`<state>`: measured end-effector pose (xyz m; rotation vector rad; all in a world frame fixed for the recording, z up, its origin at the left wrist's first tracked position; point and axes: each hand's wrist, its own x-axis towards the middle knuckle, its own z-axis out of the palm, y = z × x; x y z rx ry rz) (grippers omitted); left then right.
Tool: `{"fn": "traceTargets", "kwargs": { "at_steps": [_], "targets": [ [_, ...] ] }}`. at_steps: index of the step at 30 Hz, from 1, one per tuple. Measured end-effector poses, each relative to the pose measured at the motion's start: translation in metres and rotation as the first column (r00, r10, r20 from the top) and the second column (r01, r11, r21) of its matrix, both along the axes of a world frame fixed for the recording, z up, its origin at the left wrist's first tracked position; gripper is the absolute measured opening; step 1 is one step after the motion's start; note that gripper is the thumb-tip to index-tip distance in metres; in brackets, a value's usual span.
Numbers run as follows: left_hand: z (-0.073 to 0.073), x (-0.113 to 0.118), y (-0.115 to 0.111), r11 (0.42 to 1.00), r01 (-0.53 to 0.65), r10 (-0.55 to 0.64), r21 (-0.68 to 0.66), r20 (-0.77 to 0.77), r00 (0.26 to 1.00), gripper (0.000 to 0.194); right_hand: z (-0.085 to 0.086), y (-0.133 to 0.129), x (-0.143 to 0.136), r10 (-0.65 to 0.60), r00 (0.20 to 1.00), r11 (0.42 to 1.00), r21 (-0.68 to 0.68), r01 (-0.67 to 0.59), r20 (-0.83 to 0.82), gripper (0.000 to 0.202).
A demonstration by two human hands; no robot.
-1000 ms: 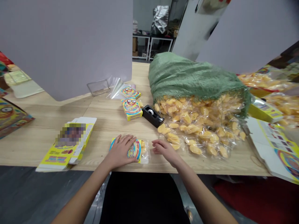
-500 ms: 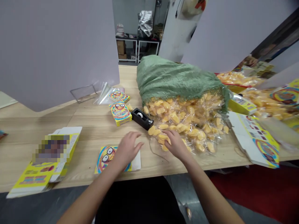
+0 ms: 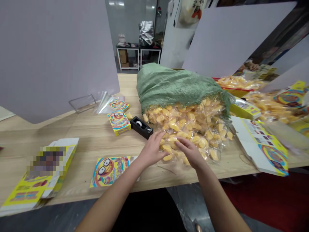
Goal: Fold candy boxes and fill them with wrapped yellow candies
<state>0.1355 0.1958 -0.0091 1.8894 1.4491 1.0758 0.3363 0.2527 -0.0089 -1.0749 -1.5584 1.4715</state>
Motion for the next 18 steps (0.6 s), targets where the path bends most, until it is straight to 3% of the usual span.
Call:
{"fn": "traceTargets", "kwargs": {
  "at_steps": [3,6,8,10,12,14,16,18],
  "targets": [
    [-0.009,0.008,0.014,0.983,0.108,-0.086,-0.149,0.148,0.985,0.077,0.01,-0.005,-0.013,-0.001,0.988,0.993,-0.114,-0.017,-0.157,0.028],
    [-0.018,0.018,0.02,0.936,0.271,-0.173,-0.225,0.374,0.911,0.091,0.013,-0.009,-0.024,-0.099,0.928,0.964,-0.267,-0.001,-0.358,0.029],
    [-0.02,0.026,0.021,0.921,0.304,-0.155,-0.243,0.486,0.86,0.091,0.014,-0.01,-0.029,-0.179,0.868,0.939,-0.342,0.011,-0.463,0.029],
    [-0.021,0.033,0.019,0.919,0.249,-0.054,-0.305,0.528,0.848,0.07,0.017,-0.005,-0.029,-0.248,0.816,0.927,-0.372,0.044,-0.522,0.029],
    [-0.019,0.034,0.012,0.907,0.191,0.036,-0.375,0.522,0.852,0.048,0.022,0.003,-0.023,-0.374,0.739,0.913,-0.363,0.187,-0.56,0.028],
    [-0.014,0.026,-0.002,0.871,0.222,0.07,-0.439,0.558,0.827,0.038,0.028,0.011,-0.01,-0.518,0.616,0.855,-0.326,0.405,-0.594,0.024],
    [-0.007,0.012,-0.02,0.798,0.339,0.132,-0.498,0.694,0.708,0.038,0.032,0.013,0.002,-0.589,0.533,0.789,-0.288,0.544,-0.607,0.024],
    [0.001,0.0,-0.038,0.73,0.452,0.235,-0.513,0.809,0.538,0.041,0.029,0.004,0.006,-0.548,0.618,0.832,-0.285,0.477,-0.563,0.031]
  ]
}}
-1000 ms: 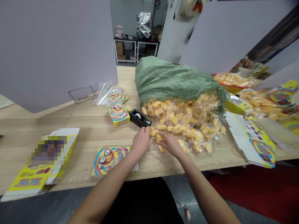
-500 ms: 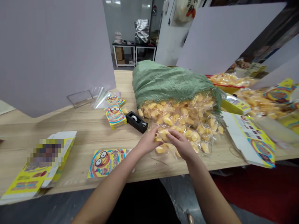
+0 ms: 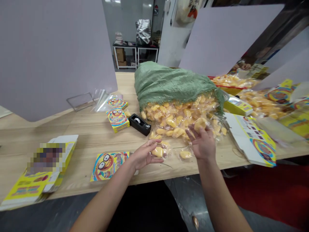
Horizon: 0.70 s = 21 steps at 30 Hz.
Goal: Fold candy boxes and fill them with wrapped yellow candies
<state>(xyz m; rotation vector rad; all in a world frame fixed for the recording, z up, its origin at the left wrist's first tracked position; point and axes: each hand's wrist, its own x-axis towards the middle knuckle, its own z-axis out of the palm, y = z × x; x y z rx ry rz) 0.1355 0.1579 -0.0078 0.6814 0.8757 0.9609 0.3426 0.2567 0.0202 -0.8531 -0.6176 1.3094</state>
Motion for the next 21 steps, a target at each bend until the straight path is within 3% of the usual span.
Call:
{"fn": "traceTargets", "kwargs": {
  "at_steps": [1,3,5,7,8,10,12,14,16,18,21],
  "targets": [
    [0.003,-0.004,-0.008,0.999,-0.026,0.028,-0.046,0.057,0.998,0.042,-0.004,-0.008,-0.002,0.115,0.993,0.992,-0.049,-0.114,0.028,0.034],
    [0.006,-0.005,-0.018,0.989,-0.13,0.13,-0.07,-0.009,0.991,0.04,-0.014,-0.027,-0.013,0.326,0.943,0.934,-0.176,-0.311,0.063,0.037],
    [0.003,-0.003,-0.024,0.972,-0.235,0.228,-0.013,-0.182,0.956,0.036,-0.026,-0.044,-0.027,0.414,0.908,0.885,-0.266,-0.383,0.07,0.039],
    [-0.004,-0.003,-0.029,0.953,-0.255,0.302,0.166,-0.402,0.865,0.032,-0.036,-0.055,-0.041,0.427,0.899,0.878,-0.279,-0.388,0.094,0.04],
    [-0.008,-0.005,-0.032,0.931,-0.192,0.337,0.31,-0.53,0.778,0.029,-0.04,-0.057,-0.046,0.418,0.9,0.889,-0.263,-0.375,0.128,0.04],
    [-0.017,-0.014,-0.039,0.831,0.071,0.431,0.552,-0.718,0.546,0.025,-0.047,-0.059,-0.054,0.368,0.889,0.927,-0.185,-0.327,0.272,0.035],
    [-0.023,-0.027,-0.049,0.713,0.376,0.466,0.592,-0.801,0.377,0.023,-0.052,-0.059,-0.059,0.25,0.827,0.961,-0.026,-0.275,0.504,0.028],
    [-0.025,-0.04,-0.061,0.646,0.589,0.409,0.485,-0.872,0.269,0.03,-0.057,-0.059,-0.063,0.077,0.678,0.934,0.185,-0.306,0.731,0.025],
    [-0.023,-0.048,-0.073,0.633,0.692,0.354,0.347,-0.925,0.141,0.043,-0.064,-0.06,-0.066,-0.106,0.489,0.848,0.336,-0.409,0.866,0.029],
    [-0.018,-0.047,-0.08,0.713,0.647,0.328,0.269,-0.944,0.031,0.057,-0.074,-0.061,-0.07,-0.261,0.288,0.78,0.377,-0.499,0.921,0.033],
    [-0.015,-0.029,-0.075,0.891,0.384,0.301,0.242,-0.949,-0.098,0.078,-0.091,-0.063,-0.075,-0.39,-0.017,0.757,0.31,-0.575,0.921,0.033]
  ]
}}
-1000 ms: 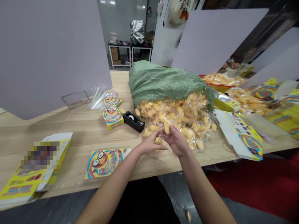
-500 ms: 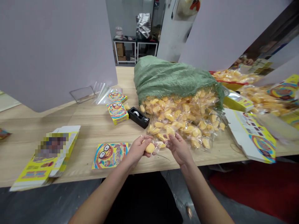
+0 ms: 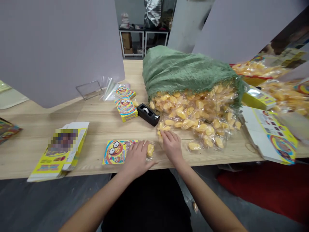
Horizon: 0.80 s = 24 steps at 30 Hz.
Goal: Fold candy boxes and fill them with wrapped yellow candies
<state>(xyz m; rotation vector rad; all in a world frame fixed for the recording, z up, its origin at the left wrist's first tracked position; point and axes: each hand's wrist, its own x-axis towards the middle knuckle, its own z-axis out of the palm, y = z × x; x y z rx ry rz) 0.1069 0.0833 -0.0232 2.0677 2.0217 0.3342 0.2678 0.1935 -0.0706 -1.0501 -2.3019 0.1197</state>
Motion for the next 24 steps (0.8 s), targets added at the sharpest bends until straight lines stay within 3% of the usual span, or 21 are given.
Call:
{"fn": "traceTargets", "kwargs": {
  "at_steps": [1,3,5,7,9,10,11,12,14,15,16,17,18,20,22,24],
  "targets": [
    [0.0,0.009,0.006,0.996,-0.092,0.092,-0.017,-0.005,0.996,0.076,-0.005,0.0,-0.001,-0.001,0.998,1.0,0.006,0.001,0.067,0.034],
    [-0.002,0.024,0.021,0.979,-0.19,0.192,-0.074,0.012,0.981,0.055,-0.012,0.001,-0.001,0.018,0.998,0.998,-0.066,-0.014,0.065,0.033],
    [-0.002,0.03,0.034,0.971,-0.207,0.217,-0.121,0.074,0.973,0.027,-0.012,0.005,0.004,0.009,0.999,0.988,-0.151,-0.014,-0.034,0.027],
    [0.001,0.025,0.041,0.975,-0.185,0.201,-0.121,0.133,0.971,0.015,-0.004,0.011,0.013,-0.076,0.98,0.973,-0.227,0.033,-0.185,0.022],
    [0.007,0.014,0.042,0.979,-0.163,0.191,-0.122,0.27,0.944,0.019,0.011,0.017,0.024,-0.225,0.876,0.906,-0.424,0.026,-0.427,0.021],
    [0.011,0.008,0.041,0.977,-0.16,0.207,-0.142,0.425,0.881,0.024,0.02,0.018,0.029,-0.315,0.769,0.821,-0.566,-0.073,-0.556,0.022],
    [0.015,0.003,0.039,0.971,-0.152,0.234,-0.184,0.62,0.749,0.031,0.028,0.018,0.032,-0.411,0.646,0.694,-0.68,-0.235,-0.643,0.023],
    [0.019,-0.001,0.037,0.962,-0.12,0.271,-0.245,0.801,0.534,0.039,0.035,0.017,0.035,-0.496,0.545,0.54,-0.732,-0.417,-0.676,0.025],
    [0.024,-0.003,0.034,0.934,0.021,0.356,-0.356,0.934,0.017,0.053,0.045,0.013,0.035,-0.595,0.459,0.266,-0.701,-0.662,-0.659,0.029],
    [0.026,-0.002,0.032,0.918,0.099,0.396,-0.384,0.905,-0.155,0.059,0.048,0.009,0.033,-0.621,0.446,0.181,-0.671,-0.719,-0.645,0.031],
    [0.026,0.0,0.031,0.904,0.151,0.427,-0.4,0.866,-0.261,0.062,0.05,0.005,0.03,-0.634,0.437,0.138,-0.649,-0.748,-0.638,0.033],
    [0.026,0.003,0.03,0.897,0.175,0.441,-0.405,0.84,-0.316,0.064,0.05,0.001,0.026,-0.635,0.429,0.127,-0.634,-0.762,-0.643,0.035],
    [0.024,0.005,0.029,0.902,0.167,0.432,-0.398,0.837,-0.337,0.063,0.05,-0.002,0.023,-0.621,0.426,0.137,-0.627,-0.767,-0.658,0.037],
    [0.021,0.009,0.028,0.935,0.083,0.354,-0.345,0.888,-0.292,0.062,0.05,-0.007,0.016,-0.564,0.451,0.196,-0.643,-0.741,-0.692,0.041],
    [0.018,0.011,0.028,0.959,-0.05,0.269,-0.28,0.95,-0.156,0.063,0.05,-0.01,0.011,-0.504,0.503,0.305,-0.69,-0.656,-0.702,0.043],
    [0.016,0.011,0.028,0.95,-0.2,0.252,-0.238,0.966,0.047,0.062,0.051,-0.012,0.009,-0.459,0.57,0.409,-0.731,-0.546,-0.682,0.045]
  ]
}}
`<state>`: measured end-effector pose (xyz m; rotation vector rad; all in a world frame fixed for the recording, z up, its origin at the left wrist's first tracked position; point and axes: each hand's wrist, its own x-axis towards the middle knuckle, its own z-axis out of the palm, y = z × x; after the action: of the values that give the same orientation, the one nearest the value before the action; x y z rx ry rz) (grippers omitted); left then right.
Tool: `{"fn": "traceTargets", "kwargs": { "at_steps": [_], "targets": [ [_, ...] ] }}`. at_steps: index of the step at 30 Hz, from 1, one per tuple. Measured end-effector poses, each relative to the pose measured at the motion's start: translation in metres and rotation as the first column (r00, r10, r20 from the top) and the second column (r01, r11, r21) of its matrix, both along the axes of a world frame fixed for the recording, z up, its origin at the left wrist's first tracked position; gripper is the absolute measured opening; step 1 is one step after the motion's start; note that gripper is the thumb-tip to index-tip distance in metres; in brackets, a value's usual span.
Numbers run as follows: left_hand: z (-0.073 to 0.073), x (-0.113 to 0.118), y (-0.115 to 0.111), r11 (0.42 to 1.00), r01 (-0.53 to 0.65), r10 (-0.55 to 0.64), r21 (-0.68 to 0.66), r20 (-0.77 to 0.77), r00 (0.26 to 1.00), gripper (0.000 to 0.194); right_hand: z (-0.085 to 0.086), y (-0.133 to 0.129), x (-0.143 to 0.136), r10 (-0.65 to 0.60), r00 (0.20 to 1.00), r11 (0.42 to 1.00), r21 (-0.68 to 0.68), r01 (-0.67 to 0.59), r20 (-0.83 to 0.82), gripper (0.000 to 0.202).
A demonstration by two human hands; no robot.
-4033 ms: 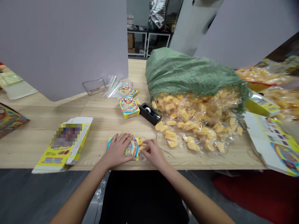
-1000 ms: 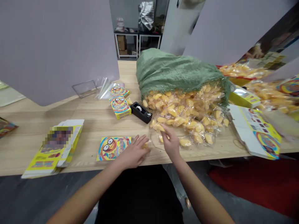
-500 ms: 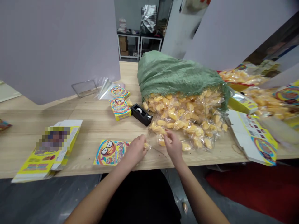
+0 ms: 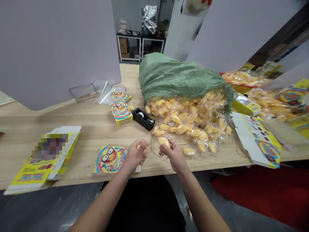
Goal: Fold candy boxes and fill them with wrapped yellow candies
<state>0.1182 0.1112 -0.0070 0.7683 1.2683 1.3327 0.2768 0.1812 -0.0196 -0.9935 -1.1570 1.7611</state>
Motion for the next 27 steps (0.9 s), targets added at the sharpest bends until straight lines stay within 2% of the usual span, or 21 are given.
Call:
{"fn": "traceTargets", "kwargs": {
  "at_steps": [3,5,8,10,12,14,15,17,19,20,22,24,27],
  "targets": [
    [0.001,0.0,-0.001,0.994,-0.109,0.108,0.018,-0.351,0.93,0.052,0.001,-0.003,0.0,-0.021,0.99,0.995,0.096,0.008,0.136,0.049],
    [0.003,0.0,-0.003,0.992,-0.117,0.124,0.045,-0.489,0.864,0.047,0.0,-0.004,0.002,-0.029,0.983,0.992,0.128,0.005,0.182,0.05],
    [0.003,0.0,-0.002,0.997,-0.08,0.072,0.011,-0.58,0.811,0.043,-0.002,-0.005,0.004,-0.083,0.974,0.987,0.15,0.052,0.208,0.046],
    [-0.002,0.0,0.001,0.999,-0.013,-0.026,-0.053,-0.666,0.745,0.043,-0.005,-0.001,0.008,-0.149,0.97,0.979,0.166,0.117,0.193,0.044],
    [-0.009,0.0,0.007,0.98,0.154,-0.194,-0.127,-0.777,0.599,0.042,-0.009,0.006,0.013,-0.217,0.961,0.965,0.187,0.185,0.17,0.043],
    [-0.015,-0.001,0.013,0.918,0.36,-0.303,-0.167,-0.881,0.363,0.044,-0.014,0.013,0.016,-0.237,0.949,0.953,0.239,0.186,0.208,0.042],
    [-0.017,-0.003,0.014,0.889,0.424,-0.295,-0.17,-0.923,0.248,0.046,-0.017,0.015,0.017,-0.234,0.936,0.942,0.3,0.152,0.261,0.042],
    [-0.018,-0.014,0.01,0.883,0.446,-0.211,-0.149,-0.973,0.093,0.057,-0.023,0.014,0.014,-0.241,0.887,0.875,0.483,0.023,0.395,0.043],
    [-0.016,-0.033,-0.003,0.914,0.375,-0.178,-0.153,-0.984,0.032,0.077,-0.031,0.002,0.005,-0.271,0.816,0.738,0.655,-0.164,0.51,0.043],
    [-0.015,-0.046,-0.012,0.923,0.34,-0.2,-0.182,-0.98,0.02,0.084,-0.036,-0.008,-0.001,-0.266,0.778,0.663,0.694,-0.28,0.568,0.044],
    [-0.016,-0.072,-0.034,0.919,0.278,-0.289,-0.278,-0.957,-0.001,0.094,-0.048,-0.031,-0.013,-0.217,0.681,0.534,0.67,-0.516,0.699,0.049],
    [-0.021,-0.094,-0.053,0.911,0.202,-0.362,-0.359,-0.932,-0.021,0.1,-0.059,-0.05,-0.022,-0.183,0.566,0.445,0.581,-0.681,0.804,0.059],
    [-0.033,-0.109,-0.067,0.912,0.176,-0.372,-0.372,-0.928,-0.031,0.102,-0.066,-0.06,-0.028,-0.213,0.473,0.403,0.518,-0.754,0.855,0.057]
  ]
}}
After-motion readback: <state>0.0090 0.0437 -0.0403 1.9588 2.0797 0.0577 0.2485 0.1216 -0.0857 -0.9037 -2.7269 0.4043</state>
